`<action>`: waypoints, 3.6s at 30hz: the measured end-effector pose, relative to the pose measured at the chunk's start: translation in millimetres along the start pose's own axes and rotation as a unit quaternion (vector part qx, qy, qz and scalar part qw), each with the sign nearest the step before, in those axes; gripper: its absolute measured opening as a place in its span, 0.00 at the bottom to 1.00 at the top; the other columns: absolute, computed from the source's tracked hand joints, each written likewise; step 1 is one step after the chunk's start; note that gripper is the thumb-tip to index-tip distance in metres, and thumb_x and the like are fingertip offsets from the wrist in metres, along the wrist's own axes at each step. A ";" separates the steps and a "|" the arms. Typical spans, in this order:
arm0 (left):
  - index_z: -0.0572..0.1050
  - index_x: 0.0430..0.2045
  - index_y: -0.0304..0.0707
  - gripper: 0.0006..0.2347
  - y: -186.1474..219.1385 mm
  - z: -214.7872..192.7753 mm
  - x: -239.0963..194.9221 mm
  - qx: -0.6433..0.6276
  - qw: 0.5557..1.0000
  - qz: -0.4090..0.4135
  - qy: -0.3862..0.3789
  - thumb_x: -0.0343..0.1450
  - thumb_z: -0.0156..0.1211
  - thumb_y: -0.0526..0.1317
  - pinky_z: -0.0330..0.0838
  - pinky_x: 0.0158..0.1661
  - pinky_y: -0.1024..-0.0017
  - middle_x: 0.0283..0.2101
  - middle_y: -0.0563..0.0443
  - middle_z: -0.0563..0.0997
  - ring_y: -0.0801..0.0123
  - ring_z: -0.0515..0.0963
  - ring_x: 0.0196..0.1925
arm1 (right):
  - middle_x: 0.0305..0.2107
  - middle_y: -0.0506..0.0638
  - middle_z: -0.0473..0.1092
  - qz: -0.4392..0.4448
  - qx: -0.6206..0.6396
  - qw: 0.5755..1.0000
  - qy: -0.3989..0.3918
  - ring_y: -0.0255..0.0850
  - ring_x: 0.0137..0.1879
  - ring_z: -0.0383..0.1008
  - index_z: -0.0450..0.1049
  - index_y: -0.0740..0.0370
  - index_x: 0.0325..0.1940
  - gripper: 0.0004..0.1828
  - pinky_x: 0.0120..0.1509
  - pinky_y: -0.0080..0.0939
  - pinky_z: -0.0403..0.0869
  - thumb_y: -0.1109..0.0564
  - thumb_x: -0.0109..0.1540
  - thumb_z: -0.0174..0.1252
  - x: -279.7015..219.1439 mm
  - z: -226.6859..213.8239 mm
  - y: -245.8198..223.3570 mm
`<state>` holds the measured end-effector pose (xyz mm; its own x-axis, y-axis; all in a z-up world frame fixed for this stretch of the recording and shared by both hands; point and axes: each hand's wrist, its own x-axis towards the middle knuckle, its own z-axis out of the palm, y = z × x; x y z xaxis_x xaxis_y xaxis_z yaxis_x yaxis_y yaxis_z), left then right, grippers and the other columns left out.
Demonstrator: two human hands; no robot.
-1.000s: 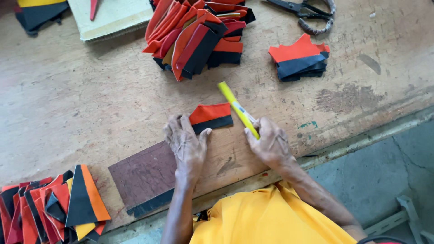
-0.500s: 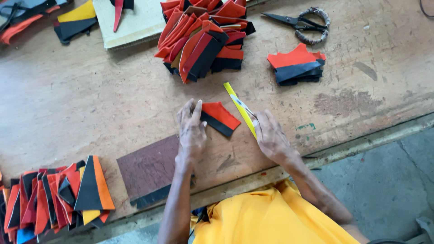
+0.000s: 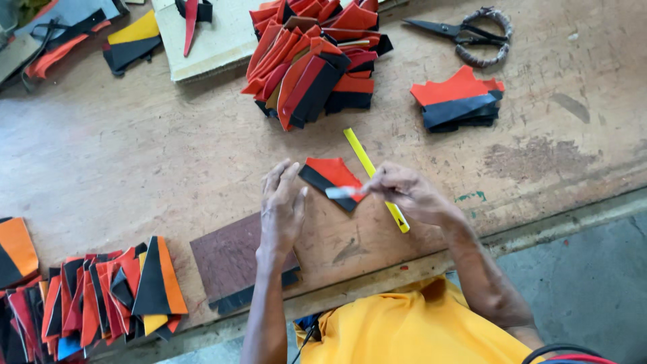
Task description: The person uses a yellow ruler and a utility knife to cut red and black rubber pieces on a wooden workbench. They repeatedly measure, mark, and cut the pieces, then stack the finished pieces on the table.
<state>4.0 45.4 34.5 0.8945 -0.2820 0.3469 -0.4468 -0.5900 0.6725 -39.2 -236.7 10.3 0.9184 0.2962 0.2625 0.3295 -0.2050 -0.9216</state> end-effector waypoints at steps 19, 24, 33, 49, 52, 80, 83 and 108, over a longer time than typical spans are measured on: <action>0.76 0.53 0.29 0.16 -18.6 -7.5 28.3 0.012 0.996 -0.049 -0.071 0.70 0.63 0.31 0.70 0.54 0.57 0.49 0.37 0.78 0.48 0.76 0.52 | 0.37 0.54 0.75 -0.241 0.478 0.783 -0.318 0.45 0.40 0.75 0.78 0.63 0.56 0.14 0.44 0.48 0.75 0.53 0.74 0.51 -50.9 -66.4 -43.1; 0.78 0.49 0.32 0.13 -10.8 -1.4 31.1 0.015 0.994 -0.097 -0.047 0.71 0.64 0.34 0.71 0.51 0.58 0.46 0.39 0.77 0.49 0.77 0.50 | 0.37 0.52 0.74 -0.209 0.427 0.821 -0.316 0.44 0.41 0.74 0.76 0.62 0.54 0.13 0.46 0.47 0.74 0.53 0.72 0.52 -39.9 -85.0 -63.3; 0.73 0.41 0.32 0.21 7.0 19.6 35.7 0.051 0.991 -0.103 -0.066 0.58 0.76 0.37 0.65 0.50 0.55 0.42 0.38 0.71 0.45 0.70 0.48 | 0.37 0.49 0.72 -0.055 0.346 0.911 -0.219 0.42 0.43 0.73 0.73 0.60 0.51 0.11 0.50 0.45 0.73 0.52 0.69 0.54 -20.7 -68.5 -58.0; 0.70 0.43 0.33 0.24 21.6 77.8 106.9 -0.008 0.989 -0.033 -0.144 0.56 0.75 0.32 0.67 0.53 0.58 0.46 0.38 0.72 0.48 0.71 0.51 | 0.36 0.57 0.67 0.257 -0.261 0.928 0.074 0.54 0.44 0.71 0.69 0.66 0.45 0.30 0.47 0.52 0.70 0.47 0.50 0.74 -17.7 -16.7 -27.1; 0.67 0.45 0.34 0.21 13.9 75.4 117.0 -0.215 0.947 -0.096 -0.220 0.61 0.69 0.27 0.73 0.50 0.63 0.45 0.42 0.76 0.57 0.76 0.49 | 0.32 0.56 0.68 0.279 -0.227 0.931 0.067 0.52 0.39 0.72 0.72 0.65 0.41 0.26 0.44 0.49 0.71 0.51 0.48 0.75 -18.4 -20.7 -29.3; 0.67 0.52 0.33 0.30 14.3 32.2 27.1 0.006 0.988 -0.121 -0.092 0.58 0.79 0.34 0.66 0.58 0.58 0.50 0.38 0.71 0.50 0.70 0.56 | 0.24 0.41 0.68 0.298 -0.061 0.924 0.233 0.24 0.30 0.63 0.78 0.68 0.45 0.10 0.30 0.28 0.64 0.56 0.68 0.61 -36.5 -3.1 -14.5; 0.66 0.53 0.35 0.24 9.7 35.5 32.5 -0.100 0.976 -0.158 -0.114 0.64 0.72 0.29 0.76 0.47 0.67 0.44 0.44 0.79 0.62 0.80 0.48 | 0.25 0.40 0.69 0.291 -0.058 0.924 0.240 0.24 0.31 0.64 0.78 0.68 0.45 0.10 0.32 0.28 0.66 0.57 0.68 0.61 -34.1 -0.9 -7.4; 0.69 0.61 0.35 0.20 -28.3 28.7 57.2 -0.213 0.935 -0.253 -0.127 0.73 0.61 0.33 0.83 0.40 0.73 0.46 0.47 0.85 0.69 0.87 0.39 | 0.24 0.39 0.66 0.268 -0.064 0.925 0.262 0.24 0.29 0.61 0.76 0.67 0.45 0.11 0.30 0.27 0.62 0.55 0.71 0.60 -28.9 2.4 4.8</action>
<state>68.2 24.3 16.5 0.9438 -0.2497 -0.2164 0.1179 -0.3574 0.9265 -64.7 -244.0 -2.4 0.9260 -0.3669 -0.0890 -0.2121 -0.3104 -0.9267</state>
